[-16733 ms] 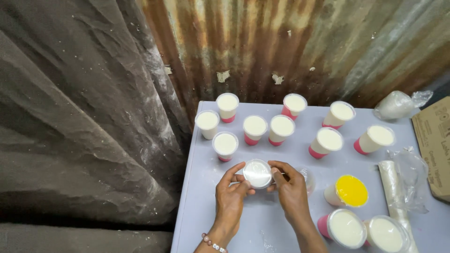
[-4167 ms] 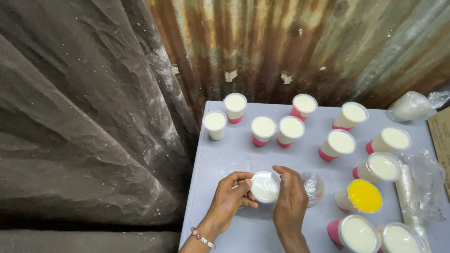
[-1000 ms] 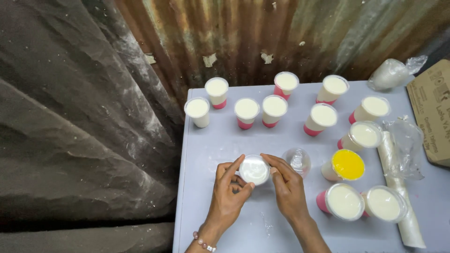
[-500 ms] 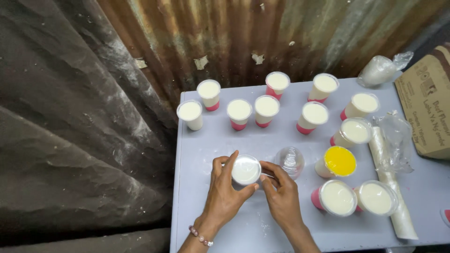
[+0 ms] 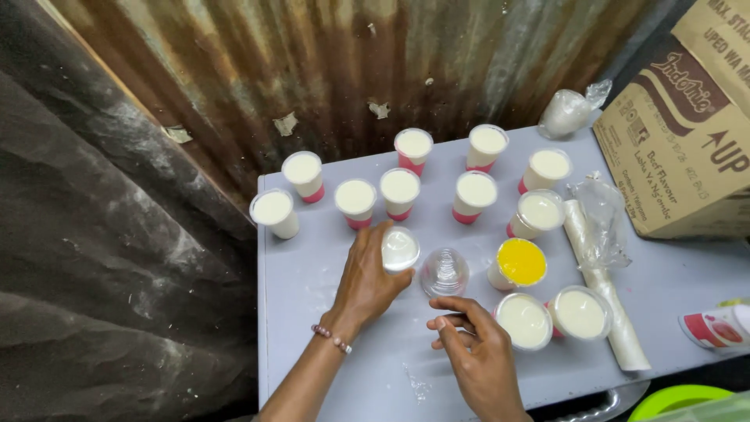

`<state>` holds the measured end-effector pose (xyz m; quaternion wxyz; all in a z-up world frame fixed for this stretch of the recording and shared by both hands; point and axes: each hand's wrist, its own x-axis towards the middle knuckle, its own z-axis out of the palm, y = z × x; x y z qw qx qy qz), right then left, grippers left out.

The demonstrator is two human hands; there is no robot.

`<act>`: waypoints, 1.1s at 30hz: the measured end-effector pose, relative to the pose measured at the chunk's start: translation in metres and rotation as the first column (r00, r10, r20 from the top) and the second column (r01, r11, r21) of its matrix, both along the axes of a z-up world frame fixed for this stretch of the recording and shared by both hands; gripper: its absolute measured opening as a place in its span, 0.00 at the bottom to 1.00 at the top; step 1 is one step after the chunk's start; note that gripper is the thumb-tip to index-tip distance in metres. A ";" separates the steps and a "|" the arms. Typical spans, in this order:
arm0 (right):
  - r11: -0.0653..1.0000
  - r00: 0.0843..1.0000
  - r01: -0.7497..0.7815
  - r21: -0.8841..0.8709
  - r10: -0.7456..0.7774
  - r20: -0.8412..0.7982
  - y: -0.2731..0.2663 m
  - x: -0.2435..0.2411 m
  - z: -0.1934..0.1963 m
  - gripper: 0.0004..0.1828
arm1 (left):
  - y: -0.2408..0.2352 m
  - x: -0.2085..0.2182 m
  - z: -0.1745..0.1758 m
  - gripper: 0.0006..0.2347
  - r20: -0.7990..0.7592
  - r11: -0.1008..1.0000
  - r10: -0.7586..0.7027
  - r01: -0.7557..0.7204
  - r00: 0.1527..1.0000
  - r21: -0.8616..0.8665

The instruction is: Placing plastic lids on cups filled with dessert and pressing them down to seal.

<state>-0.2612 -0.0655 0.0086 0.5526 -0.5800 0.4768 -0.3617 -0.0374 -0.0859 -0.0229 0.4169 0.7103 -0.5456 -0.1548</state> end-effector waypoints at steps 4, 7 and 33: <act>0.999 0.997 0.033 -0.019 -0.034 -0.073 -0.005 -0.012 0.010 0.15 | -0.031 -0.003 0.009 0.39 -0.060 0.995 -0.094 0.095 0.994 0.013; 0.957 0.964 -0.045 -0.286 -0.033 -0.263 -0.015 -0.014 0.001 0.17 | -0.042 -0.005 -0.001 0.43 -0.084 0.994 -0.077 0.083 0.993 0.069; 0.770 0.708 -0.324 -0.550 -0.188 -0.680 -0.086 0.023 0.005 0.45 | -0.066 0.091 -0.007 0.49 -0.040 0.979 0.204 -0.202 0.978 0.040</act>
